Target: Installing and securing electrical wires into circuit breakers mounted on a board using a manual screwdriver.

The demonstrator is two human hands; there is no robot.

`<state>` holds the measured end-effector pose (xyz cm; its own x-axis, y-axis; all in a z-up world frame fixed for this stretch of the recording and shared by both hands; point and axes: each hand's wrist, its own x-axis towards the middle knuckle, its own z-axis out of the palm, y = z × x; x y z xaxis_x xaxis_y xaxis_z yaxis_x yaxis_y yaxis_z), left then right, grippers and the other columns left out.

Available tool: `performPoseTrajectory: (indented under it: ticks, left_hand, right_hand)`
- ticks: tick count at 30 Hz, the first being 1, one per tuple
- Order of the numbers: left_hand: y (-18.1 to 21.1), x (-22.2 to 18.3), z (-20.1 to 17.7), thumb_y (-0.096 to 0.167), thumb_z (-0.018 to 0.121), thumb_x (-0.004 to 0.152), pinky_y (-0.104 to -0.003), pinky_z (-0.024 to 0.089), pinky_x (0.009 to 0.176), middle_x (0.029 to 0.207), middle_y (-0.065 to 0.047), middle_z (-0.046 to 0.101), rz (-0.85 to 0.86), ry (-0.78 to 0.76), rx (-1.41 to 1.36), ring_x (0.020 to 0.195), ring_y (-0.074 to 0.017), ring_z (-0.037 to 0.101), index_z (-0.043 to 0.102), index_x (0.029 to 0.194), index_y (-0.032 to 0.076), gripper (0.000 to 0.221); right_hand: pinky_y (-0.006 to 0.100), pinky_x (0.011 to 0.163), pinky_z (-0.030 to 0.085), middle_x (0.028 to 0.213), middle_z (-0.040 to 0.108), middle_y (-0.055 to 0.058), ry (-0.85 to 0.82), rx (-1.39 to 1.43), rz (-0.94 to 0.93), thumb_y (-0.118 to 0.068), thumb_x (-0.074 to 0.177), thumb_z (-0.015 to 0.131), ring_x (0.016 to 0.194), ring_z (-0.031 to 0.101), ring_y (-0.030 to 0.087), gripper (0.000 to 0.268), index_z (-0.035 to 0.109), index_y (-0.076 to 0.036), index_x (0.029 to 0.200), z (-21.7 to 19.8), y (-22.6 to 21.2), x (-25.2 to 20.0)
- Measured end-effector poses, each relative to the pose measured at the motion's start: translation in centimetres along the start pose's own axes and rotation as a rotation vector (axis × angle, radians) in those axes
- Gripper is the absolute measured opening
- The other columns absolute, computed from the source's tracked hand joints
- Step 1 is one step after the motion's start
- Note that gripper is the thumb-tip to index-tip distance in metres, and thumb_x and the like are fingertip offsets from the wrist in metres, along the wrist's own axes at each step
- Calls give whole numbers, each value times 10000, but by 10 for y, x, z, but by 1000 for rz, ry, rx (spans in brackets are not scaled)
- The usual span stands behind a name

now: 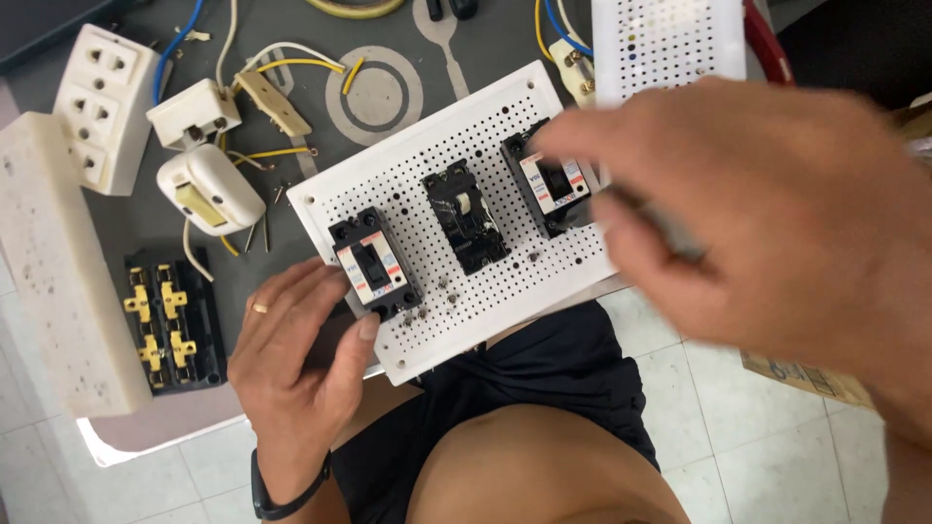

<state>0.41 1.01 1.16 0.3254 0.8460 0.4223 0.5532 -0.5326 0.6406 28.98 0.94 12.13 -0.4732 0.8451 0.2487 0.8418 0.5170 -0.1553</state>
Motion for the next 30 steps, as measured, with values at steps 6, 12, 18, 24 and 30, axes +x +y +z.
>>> performPoseTrajectory:
  ticks: [6,12,18,24,30]
  left_hand:
    - [-3,4,-3,207,641,882,-471,498,925,985,-195,689,-32,-21,-27,985,-400,656,656,992,-62,291]
    - [-5,4,-4,211,660,862,-447,500,911,963,-182,693,-58,-35,-53,977,-391,650,660,970,-53,285]
    - [-6,3,-3,214,658,864,-448,496,929,980,-180,694,-73,-38,-49,999,-388,646,664,984,-46,287]
    - [-6,2,-3,208,654,872,-444,497,933,991,-175,695,-58,-27,-48,1000,-389,648,664,996,-45,282]
    - [-7,2,-1,190,662,870,-448,494,916,972,-183,689,-43,-3,-82,976,-388,659,651,986,-52,269]
  right_hand:
    - [416,912,502,1038,662,165,51,169,404,34,1033,704,975,636,307,312,646,103,1331,9,8,-25]
    - [417,977,525,1072,644,274,107,271,496,91,1040,676,1027,650,343,312,566,203,1309,16,3,-42]
    - [408,1066,499,1101,609,300,248,370,554,149,1107,624,1053,628,325,276,493,228,1338,25,0,-52]
    - [391,973,504,1071,628,273,267,351,497,119,1083,664,1014,635,320,282,527,207,1314,29,6,-54]
    - [405,963,516,1099,642,280,243,246,401,116,1057,711,1023,639,336,239,627,202,1264,27,3,-51]
